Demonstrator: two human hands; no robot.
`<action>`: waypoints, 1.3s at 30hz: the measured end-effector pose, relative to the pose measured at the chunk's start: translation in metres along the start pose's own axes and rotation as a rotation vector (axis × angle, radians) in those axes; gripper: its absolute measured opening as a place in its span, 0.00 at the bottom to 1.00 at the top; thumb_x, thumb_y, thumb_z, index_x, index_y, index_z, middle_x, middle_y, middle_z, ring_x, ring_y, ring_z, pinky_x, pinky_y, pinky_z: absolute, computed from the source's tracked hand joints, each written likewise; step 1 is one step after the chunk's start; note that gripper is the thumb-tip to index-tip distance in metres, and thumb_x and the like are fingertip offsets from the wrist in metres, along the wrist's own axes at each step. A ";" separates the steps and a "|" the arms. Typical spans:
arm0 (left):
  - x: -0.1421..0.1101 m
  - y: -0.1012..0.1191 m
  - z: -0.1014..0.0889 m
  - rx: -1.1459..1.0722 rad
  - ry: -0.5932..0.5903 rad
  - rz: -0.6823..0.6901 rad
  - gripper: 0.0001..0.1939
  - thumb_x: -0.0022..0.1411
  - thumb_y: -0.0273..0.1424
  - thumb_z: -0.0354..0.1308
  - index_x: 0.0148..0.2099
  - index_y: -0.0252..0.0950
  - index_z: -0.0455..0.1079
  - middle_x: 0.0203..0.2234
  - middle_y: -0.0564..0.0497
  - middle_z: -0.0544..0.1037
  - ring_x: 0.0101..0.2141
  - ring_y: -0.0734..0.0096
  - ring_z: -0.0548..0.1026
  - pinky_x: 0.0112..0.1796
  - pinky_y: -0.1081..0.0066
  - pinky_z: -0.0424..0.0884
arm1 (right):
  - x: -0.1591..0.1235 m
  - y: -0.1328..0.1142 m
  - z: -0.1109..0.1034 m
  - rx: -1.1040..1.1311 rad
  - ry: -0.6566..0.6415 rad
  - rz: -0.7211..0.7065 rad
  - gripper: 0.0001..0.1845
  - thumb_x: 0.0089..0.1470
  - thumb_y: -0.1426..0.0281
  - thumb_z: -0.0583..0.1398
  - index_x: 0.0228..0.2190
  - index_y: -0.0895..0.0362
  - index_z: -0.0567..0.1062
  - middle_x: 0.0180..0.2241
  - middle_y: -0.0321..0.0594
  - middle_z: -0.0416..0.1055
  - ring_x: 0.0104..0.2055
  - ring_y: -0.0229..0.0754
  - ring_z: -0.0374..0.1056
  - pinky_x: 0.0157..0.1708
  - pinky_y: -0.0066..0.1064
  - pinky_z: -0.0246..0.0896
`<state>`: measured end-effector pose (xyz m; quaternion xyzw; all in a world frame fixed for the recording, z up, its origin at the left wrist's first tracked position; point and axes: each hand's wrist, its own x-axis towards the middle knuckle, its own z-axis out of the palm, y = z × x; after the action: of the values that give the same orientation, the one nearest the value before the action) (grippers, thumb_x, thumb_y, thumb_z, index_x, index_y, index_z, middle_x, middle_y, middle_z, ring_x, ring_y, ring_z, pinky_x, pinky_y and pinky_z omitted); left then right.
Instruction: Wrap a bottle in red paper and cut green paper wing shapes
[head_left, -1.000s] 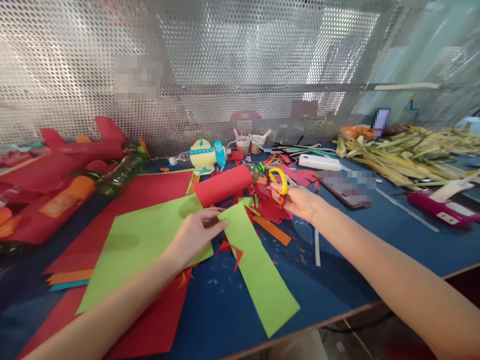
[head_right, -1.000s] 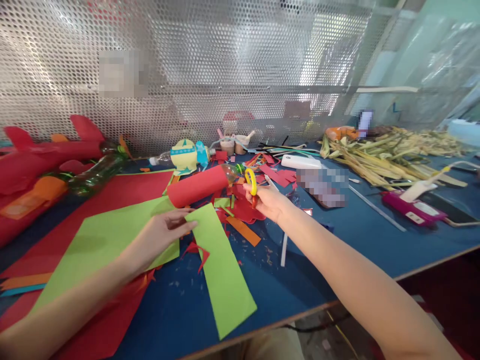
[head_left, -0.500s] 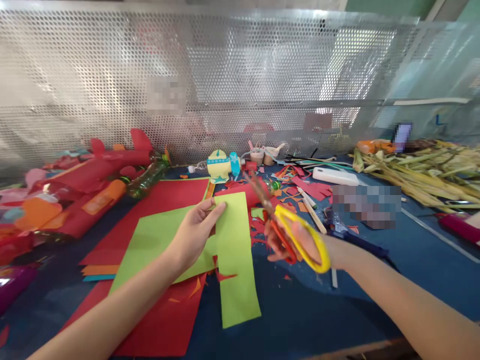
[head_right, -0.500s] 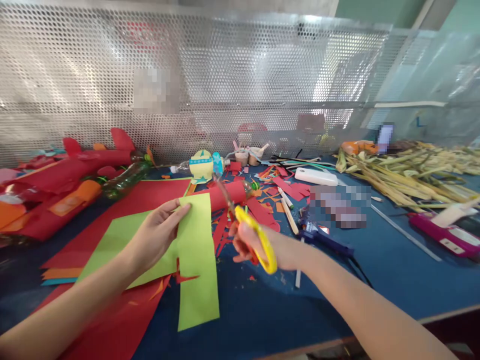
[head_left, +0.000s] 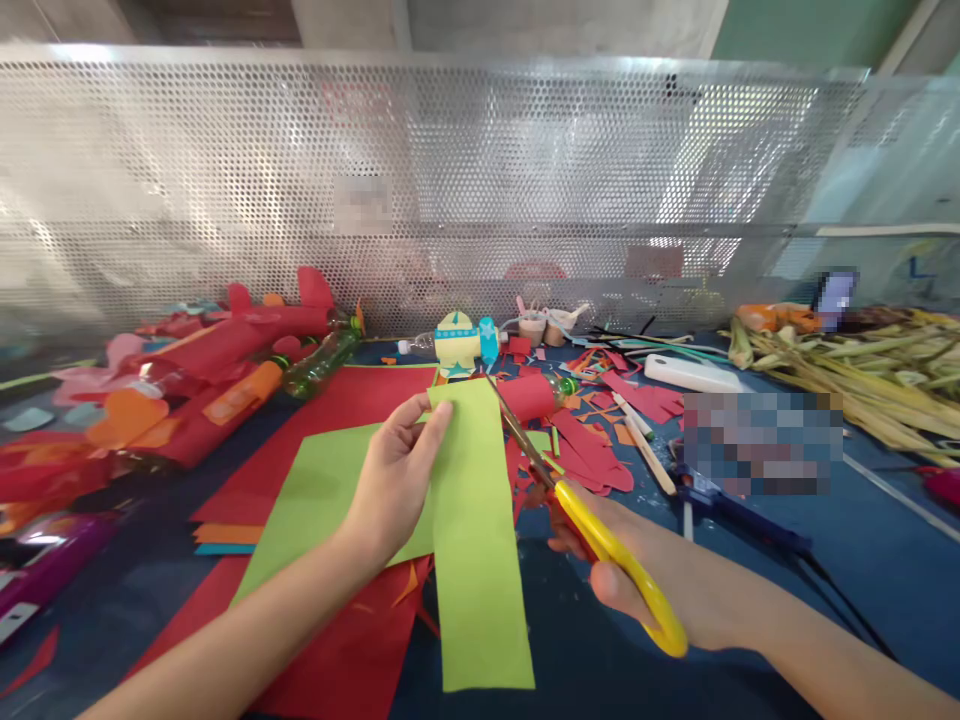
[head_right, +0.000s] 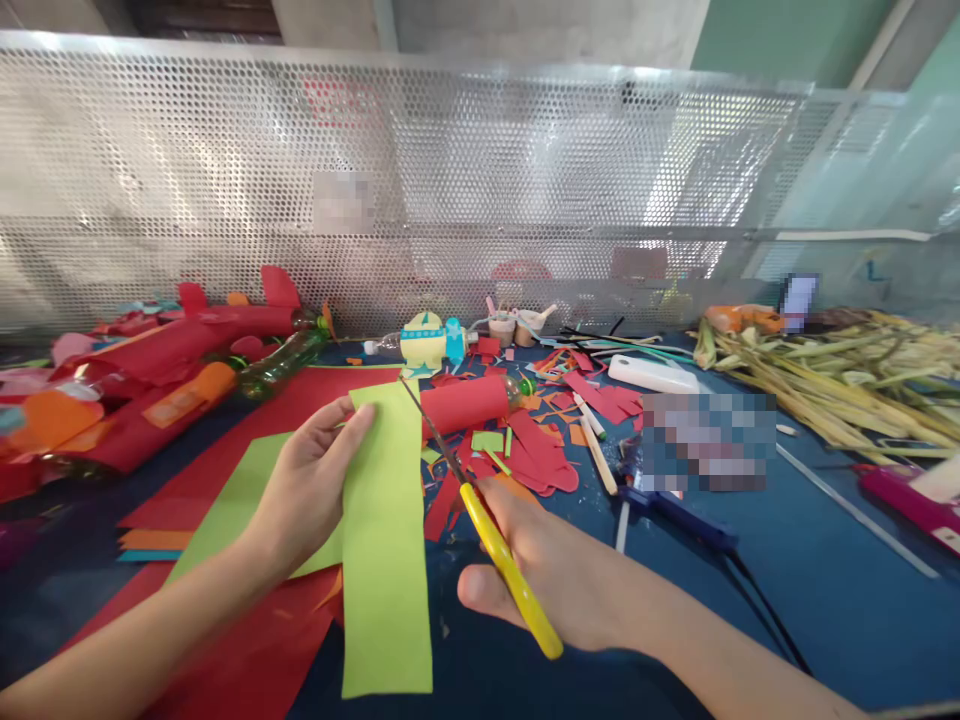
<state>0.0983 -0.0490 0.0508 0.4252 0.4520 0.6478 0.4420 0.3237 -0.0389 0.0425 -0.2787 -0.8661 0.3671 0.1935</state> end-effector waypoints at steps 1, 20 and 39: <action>0.000 0.000 0.000 0.009 0.002 0.003 0.14 0.53 0.41 0.63 0.38 0.39 0.68 0.22 0.57 0.79 0.23 0.71 0.78 0.26 0.75 0.74 | 0.000 0.000 0.000 0.002 -0.023 0.004 0.36 0.52 0.41 0.48 0.44 0.60 0.68 0.34 0.45 0.67 0.34 0.44 0.64 0.37 0.35 0.66; -0.002 0.004 0.002 0.191 -0.148 -0.031 0.21 0.50 0.33 0.65 0.42 0.41 0.57 0.25 0.58 0.75 0.24 0.73 0.76 0.25 0.75 0.74 | 0.009 -0.001 -0.004 -0.026 -0.119 0.034 0.38 0.48 0.36 0.45 0.36 0.59 0.65 0.33 0.46 0.64 0.32 0.45 0.61 0.33 0.37 0.61; 0.005 0.007 -0.002 0.281 -0.184 -0.038 0.24 0.47 0.31 0.67 0.38 0.43 0.52 0.21 0.60 0.77 0.20 0.70 0.76 0.20 0.74 0.73 | 0.010 -0.001 -0.004 -0.020 -0.136 0.027 0.40 0.45 0.33 0.38 0.30 0.56 0.62 0.28 0.37 0.58 0.25 0.37 0.51 0.24 0.31 0.51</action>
<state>0.0935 -0.0464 0.0581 0.5315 0.5036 0.5283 0.4299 0.3174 -0.0309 0.0469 -0.2670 -0.8770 0.3789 0.1265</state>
